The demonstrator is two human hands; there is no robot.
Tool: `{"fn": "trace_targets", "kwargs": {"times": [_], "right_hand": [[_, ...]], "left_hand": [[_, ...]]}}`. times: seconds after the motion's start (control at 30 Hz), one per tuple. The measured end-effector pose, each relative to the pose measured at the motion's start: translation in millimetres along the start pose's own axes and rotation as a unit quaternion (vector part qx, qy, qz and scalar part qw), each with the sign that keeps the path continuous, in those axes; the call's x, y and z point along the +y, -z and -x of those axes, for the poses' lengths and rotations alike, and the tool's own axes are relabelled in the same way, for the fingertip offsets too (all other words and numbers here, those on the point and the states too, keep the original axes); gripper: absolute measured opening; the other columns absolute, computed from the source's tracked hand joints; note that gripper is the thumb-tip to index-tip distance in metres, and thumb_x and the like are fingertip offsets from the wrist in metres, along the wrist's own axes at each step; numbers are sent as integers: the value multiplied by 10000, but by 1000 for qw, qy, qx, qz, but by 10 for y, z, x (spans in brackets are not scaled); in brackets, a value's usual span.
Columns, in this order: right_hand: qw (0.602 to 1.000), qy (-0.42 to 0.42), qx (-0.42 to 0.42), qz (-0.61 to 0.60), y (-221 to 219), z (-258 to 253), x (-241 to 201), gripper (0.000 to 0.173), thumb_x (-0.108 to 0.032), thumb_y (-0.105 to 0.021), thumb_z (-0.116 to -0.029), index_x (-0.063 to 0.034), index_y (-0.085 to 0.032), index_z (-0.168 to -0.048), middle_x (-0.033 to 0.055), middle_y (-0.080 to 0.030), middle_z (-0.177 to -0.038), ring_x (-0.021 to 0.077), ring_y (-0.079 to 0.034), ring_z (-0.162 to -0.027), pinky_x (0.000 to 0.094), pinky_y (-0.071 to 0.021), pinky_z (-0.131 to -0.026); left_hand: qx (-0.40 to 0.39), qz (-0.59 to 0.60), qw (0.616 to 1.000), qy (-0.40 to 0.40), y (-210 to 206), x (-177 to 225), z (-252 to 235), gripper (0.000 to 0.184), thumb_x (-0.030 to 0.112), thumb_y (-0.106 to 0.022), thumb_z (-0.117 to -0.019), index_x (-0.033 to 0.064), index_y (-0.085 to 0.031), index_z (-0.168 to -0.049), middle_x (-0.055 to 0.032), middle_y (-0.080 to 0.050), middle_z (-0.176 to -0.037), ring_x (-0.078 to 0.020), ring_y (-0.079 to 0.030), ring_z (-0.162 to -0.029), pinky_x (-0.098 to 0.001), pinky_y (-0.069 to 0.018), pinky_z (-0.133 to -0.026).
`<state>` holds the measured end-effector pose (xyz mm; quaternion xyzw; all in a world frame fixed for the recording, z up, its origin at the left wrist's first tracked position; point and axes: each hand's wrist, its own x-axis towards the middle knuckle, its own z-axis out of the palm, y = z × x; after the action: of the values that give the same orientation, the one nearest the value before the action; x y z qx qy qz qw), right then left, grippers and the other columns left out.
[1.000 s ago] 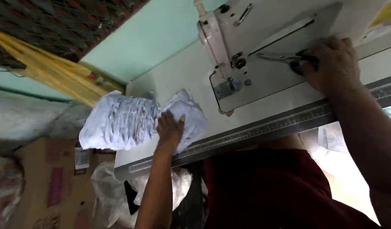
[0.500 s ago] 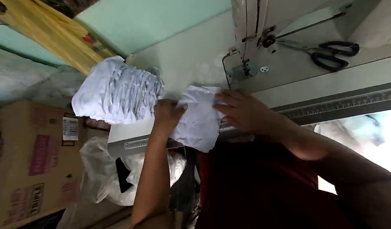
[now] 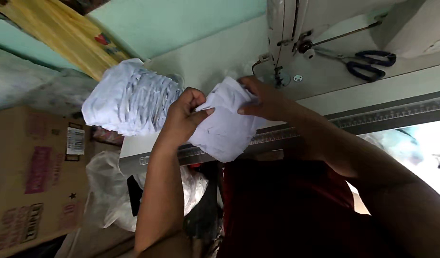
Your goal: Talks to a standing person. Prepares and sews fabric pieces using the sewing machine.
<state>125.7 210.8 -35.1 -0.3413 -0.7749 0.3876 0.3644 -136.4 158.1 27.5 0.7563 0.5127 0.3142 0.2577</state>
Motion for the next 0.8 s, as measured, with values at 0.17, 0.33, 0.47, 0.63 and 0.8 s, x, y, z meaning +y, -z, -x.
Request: {"fn": "trace_targets", "kwargs": {"times": [0.17,0.33,0.47,0.63,0.8], "right_hand": [[994,-59,-49,-74,-5,-127,-9,316,-193,-696,-969,-12,-639,-1222,133,-704,-1006,190,-698,-881,422,-594,-829],[989,-87,-34,-116,-8,-103,11,272,-192,-642,-1003,-25,-640,-1218,117,-697,-1020,164,-691,-887,386,-594,-829],[985,-95,-25,-143,28,-67,44,249,-183,-614,-1018,-32,-632,-1214,104,-690,-1017,145,-686,-884,359,-594,-812],[983,-70,-10,-169,32,-57,22,534,-167,-775,-872,-34,-548,-1336,130,-690,-1126,171,-702,-971,379,-611,-858],[993,-66,21,-96,27,-35,-22,682,-125,-854,-784,-35,-541,-1383,144,-701,-1149,185,-697,-1017,402,-590,-908]], "left_hand": [[7,-13,1000,3,39,26,-88,303,107,-701,-948,52,-566,-1213,-4,-695,-961,-26,-663,-818,-229,-572,-753],[5,30,999,22,10,-9,-130,316,106,-628,-998,61,-557,-1303,-10,-711,-1003,-41,-680,-821,-236,-586,-748],[-2,59,998,20,-48,-19,-177,303,82,-598,-1012,69,-560,-1313,-2,-713,-998,-37,-680,-807,-223,-586,-734],[-14,63,998,0,-138,3,-246,295,69,-621,-995,60,-583,-1287,4,-718,-971,-34,-679,-798,-222,-585,-732],[-15,37,999,-26,-226,64,-309,292,90,-649,-979,75,-605,-1267,18,-718,-967,-19,-672,-804,-209,-575,-733]]}}
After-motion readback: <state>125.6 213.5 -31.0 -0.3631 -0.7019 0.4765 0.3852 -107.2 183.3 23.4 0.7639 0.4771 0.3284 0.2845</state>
